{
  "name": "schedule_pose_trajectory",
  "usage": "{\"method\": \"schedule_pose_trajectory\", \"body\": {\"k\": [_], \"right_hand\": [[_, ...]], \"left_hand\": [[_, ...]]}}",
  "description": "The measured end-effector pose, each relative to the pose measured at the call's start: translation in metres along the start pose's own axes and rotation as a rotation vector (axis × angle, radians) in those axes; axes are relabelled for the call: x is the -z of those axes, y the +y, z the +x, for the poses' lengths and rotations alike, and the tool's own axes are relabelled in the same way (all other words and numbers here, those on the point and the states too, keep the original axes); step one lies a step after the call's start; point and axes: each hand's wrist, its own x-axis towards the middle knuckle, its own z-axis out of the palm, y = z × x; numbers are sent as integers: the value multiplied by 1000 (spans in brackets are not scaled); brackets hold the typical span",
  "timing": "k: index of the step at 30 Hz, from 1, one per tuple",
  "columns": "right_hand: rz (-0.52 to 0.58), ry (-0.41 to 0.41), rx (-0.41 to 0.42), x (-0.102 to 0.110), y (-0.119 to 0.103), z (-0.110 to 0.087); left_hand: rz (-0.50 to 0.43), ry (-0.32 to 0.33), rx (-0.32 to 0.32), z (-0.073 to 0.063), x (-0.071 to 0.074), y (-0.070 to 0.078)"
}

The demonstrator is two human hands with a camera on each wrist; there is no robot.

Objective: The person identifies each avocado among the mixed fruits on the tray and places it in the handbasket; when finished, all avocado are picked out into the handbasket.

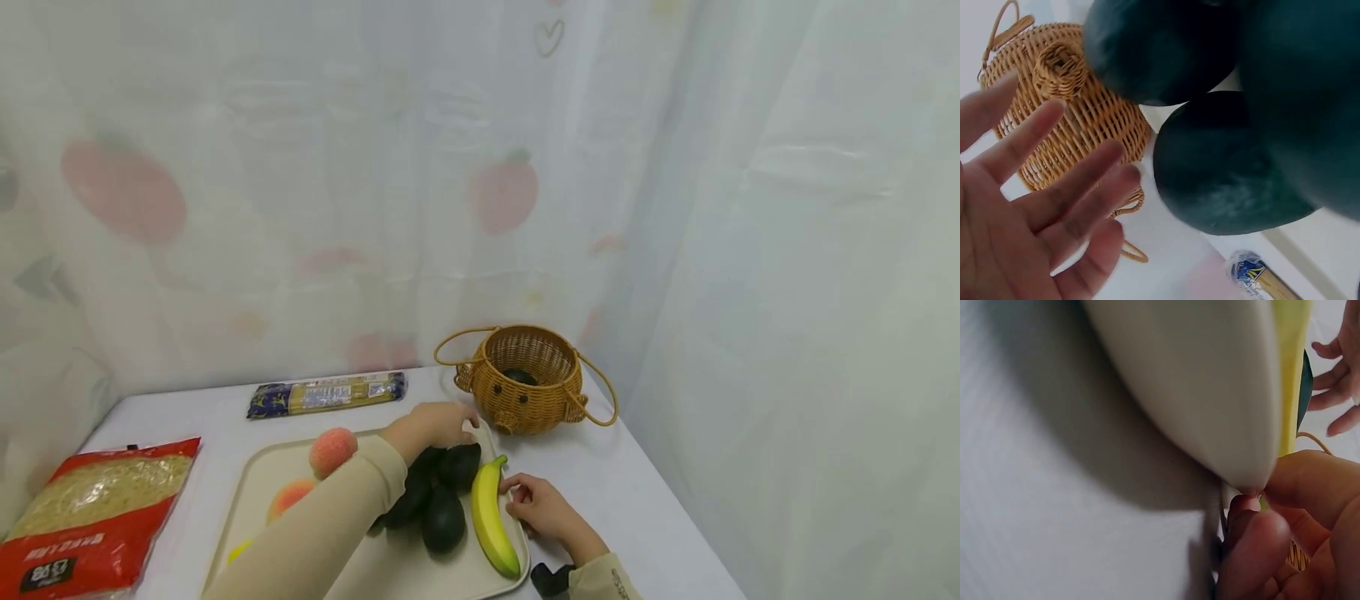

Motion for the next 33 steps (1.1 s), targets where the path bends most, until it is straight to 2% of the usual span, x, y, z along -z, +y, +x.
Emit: {"method": "schedule_pose_trajectory", "body": {"k": [3,10,13,19,24,28,33], "right_hand": [[-5,2,7,0,-1,1],[1,4,10,0,-2,-1],[2,2,15,0,-3,-2],[8,-1,6,0,-5,-1],[9,2,-8,0,-1,1],[11,-1,-4,-1,3,2],[15,1,14,-1,3,2]], "left_hand": [[46,-6,2,-1,-8,0],[117,35,-20,-9,-23,9],[147,21,-19,-11,-30,12],[80,-28,26,-13,-37,14],[52,-51,31,-12,-39,12],[33,-16,26,-13,-36,12],[21,95,10,-14,-22,15]]}}
